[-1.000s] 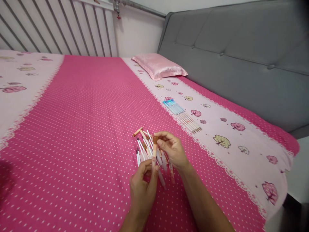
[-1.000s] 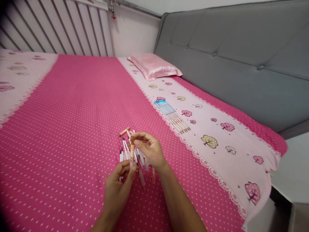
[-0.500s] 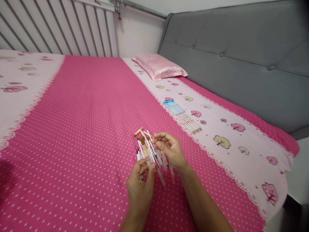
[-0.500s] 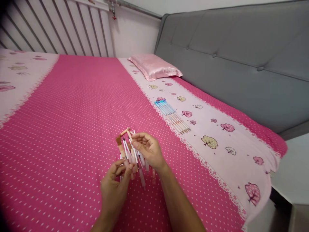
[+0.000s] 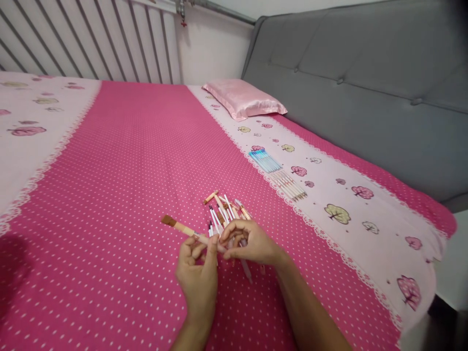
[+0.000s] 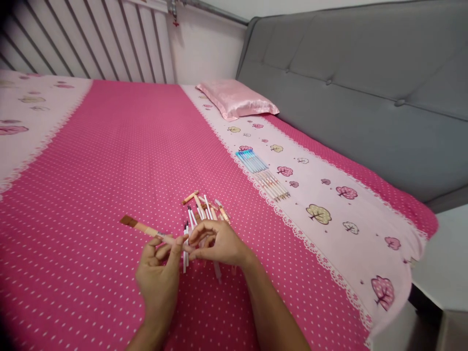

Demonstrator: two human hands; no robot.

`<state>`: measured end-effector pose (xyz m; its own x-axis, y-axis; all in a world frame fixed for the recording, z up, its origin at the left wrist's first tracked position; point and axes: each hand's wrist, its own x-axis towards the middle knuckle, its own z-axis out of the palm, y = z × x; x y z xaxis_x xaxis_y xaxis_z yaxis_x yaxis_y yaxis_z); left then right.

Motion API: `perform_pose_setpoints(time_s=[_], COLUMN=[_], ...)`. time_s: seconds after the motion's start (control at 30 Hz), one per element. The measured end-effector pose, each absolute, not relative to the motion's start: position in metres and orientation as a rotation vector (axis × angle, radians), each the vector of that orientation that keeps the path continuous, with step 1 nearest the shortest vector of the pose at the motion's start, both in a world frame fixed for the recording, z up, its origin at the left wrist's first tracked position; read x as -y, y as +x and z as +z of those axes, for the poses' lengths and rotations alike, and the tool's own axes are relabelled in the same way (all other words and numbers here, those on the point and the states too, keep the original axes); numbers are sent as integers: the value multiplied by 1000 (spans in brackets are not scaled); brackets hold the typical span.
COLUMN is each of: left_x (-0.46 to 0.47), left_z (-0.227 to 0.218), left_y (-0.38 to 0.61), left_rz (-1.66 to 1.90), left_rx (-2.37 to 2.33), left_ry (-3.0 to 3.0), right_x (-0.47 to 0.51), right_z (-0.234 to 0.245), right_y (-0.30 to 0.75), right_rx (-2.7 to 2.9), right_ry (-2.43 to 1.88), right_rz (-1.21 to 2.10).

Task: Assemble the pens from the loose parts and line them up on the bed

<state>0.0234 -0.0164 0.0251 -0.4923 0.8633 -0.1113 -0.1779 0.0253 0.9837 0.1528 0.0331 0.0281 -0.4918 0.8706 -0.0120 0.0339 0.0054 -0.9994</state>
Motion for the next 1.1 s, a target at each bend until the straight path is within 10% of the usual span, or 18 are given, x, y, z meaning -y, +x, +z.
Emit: perform_pose_setpoints(time_s=[1.1], left_x=[5], left_z=[50], left_y=[-20], left_rz=[1892], left_rx=[-1500], left_ry=[565], right_x=[-30], right_z=[32], right_y=[151], right_rx=[1608], right_ry=[-1073], right_rz=[1529])
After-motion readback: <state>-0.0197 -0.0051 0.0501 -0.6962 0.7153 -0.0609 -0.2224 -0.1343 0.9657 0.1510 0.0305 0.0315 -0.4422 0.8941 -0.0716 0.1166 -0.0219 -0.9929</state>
